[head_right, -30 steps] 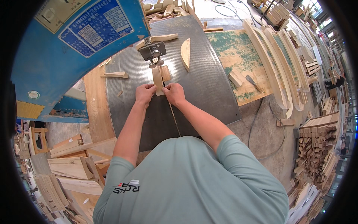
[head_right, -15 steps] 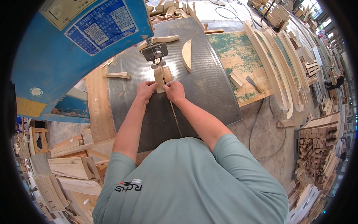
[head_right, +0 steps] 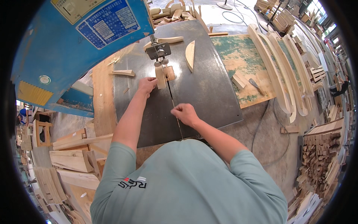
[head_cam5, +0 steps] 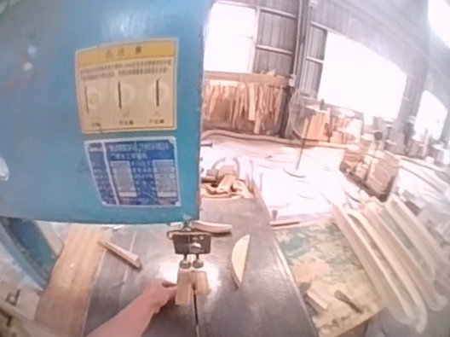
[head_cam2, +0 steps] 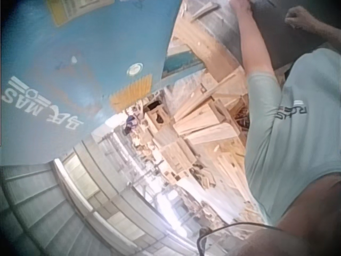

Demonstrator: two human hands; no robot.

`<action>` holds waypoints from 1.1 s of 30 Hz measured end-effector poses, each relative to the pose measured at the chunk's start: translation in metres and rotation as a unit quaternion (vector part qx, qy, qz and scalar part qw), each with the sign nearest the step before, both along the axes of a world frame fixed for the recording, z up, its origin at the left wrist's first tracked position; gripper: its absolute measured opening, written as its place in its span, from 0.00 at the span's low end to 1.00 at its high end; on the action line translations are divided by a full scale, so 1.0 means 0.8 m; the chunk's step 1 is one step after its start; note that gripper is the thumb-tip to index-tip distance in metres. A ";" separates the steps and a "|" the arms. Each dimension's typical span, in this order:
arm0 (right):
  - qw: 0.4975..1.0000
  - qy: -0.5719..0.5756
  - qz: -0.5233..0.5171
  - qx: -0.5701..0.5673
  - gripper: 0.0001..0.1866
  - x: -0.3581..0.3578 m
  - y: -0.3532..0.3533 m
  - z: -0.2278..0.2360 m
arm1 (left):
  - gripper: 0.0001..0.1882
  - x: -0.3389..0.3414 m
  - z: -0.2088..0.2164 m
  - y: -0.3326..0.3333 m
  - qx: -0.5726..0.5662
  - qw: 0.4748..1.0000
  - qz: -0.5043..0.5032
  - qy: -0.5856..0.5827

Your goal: The person cuts a curved wooden piece using a band saw, marks a straight wooden board with a pen, and then applies adhesive to join multiple curved wooden sections together at a workbench.

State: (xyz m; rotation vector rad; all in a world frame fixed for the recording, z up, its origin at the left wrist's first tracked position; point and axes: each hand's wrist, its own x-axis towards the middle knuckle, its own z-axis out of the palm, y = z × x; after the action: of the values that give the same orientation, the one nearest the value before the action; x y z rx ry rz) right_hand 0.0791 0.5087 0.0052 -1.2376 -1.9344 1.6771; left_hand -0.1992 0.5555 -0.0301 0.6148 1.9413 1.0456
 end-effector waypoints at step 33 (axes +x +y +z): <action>0.764 0.049 0.603 -0.223 0.15 -0.135 -0.692 -0.022 | 0.11 0.350 0.098 -0.924 -0.017 0.803 0.524 0.282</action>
State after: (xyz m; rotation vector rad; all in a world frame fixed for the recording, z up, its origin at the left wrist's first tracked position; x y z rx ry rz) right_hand -0.0293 -0.0447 -0.0126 0.2855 -2.5063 2.7795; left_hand 0.0810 -0.1837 0.0485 -0.3293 2.9283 1.5745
